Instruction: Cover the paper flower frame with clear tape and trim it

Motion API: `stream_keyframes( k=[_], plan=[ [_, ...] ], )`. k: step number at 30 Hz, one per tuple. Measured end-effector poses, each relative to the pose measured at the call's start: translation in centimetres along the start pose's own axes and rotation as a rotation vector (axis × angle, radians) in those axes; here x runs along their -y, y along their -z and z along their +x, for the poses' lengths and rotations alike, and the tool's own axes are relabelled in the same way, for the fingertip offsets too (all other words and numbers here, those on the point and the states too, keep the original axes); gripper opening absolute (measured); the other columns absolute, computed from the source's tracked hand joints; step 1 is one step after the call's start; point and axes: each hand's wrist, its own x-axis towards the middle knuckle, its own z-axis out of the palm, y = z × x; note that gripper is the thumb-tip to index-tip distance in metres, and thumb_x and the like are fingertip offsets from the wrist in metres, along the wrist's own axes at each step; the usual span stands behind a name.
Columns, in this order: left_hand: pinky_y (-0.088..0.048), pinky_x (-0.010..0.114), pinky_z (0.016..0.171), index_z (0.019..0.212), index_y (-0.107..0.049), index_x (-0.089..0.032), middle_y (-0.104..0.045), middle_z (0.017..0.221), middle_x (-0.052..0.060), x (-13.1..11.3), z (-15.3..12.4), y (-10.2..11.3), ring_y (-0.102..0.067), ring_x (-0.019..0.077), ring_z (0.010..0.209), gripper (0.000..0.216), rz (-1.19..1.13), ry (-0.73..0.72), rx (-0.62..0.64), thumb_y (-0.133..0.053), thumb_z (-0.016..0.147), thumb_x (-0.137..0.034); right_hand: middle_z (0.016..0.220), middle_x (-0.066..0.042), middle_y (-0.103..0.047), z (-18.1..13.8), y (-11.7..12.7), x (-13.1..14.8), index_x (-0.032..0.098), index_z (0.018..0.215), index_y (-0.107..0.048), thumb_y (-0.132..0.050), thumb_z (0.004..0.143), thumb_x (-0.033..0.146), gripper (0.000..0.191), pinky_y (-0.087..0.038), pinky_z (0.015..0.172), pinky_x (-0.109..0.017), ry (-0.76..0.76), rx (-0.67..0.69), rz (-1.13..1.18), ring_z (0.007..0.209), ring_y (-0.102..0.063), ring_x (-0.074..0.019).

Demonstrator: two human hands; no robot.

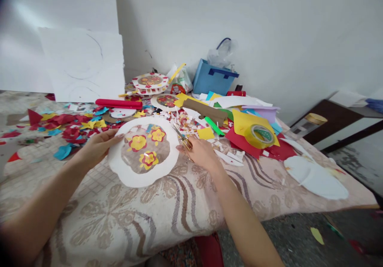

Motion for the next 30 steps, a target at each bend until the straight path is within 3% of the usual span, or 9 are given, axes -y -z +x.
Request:
stream_keyframes(
  k=[11, 26, 30],
  plan=[
    [-0.056, 0.022, 0.052, 0.108, -0.064, -0.018, -0.074, 0.083, 0.005, 0.56, 0.19, 0.44, -0.07, 0.0189, 0.066, 0.043, 0.1, -0.024, 0.048, -0.075, 0.069, -0.034, 0.065, -0.003, -0.058, 0.13, -0.37, -0.33, 0.02, 0.074, -0.05, -0.04, 0.085, 0.069, 0.052, -0.017, 0.052, -0.025, 0.044, -0.058, -0.06, 0.061, -0.051, -0.0162],
    [-0.053, 0.017, 0.046, 0.107, -0.064, -0.018, -0.074, 0.076, 0.001, 0.06, -0.13, -0.03, -0.065, 0.0118, 0.053, 0.044, 0.046, 0.002, 0.032, -0.077, 0.066, -0.03, 0.061, -0.002, -0.057, 0.59, -0.88, -0.63, 0.019, 0.07, -0.05, -0.045, 0.087, 0.061, 0.046, -0.016, 0.052, -0.026, 0.022, -0.109, -0.096, 0.058, -0.049, -0.0157],
    [-0.053, 0.015, 0.049, 0.109, -0.063, -0.017, -0.074, 0.079, 0.0, -0.1, -0.24, 0.0, -0.064, 0.0098, 0.054, 0.044, 0.033, 0.015, 0.049, -0.077, 0.068, -0.027, 0.064, -0.003, -0.057, 0.68, -0.49, -0.85, 0.019, 0.071, -0.049, -0.045, 0.092, 0.048, 0.036, -0.018, 0.053, -0.026, -0.046, -0.102, -0.02, 0.06, -0.049, -0.0157]
  ],
)
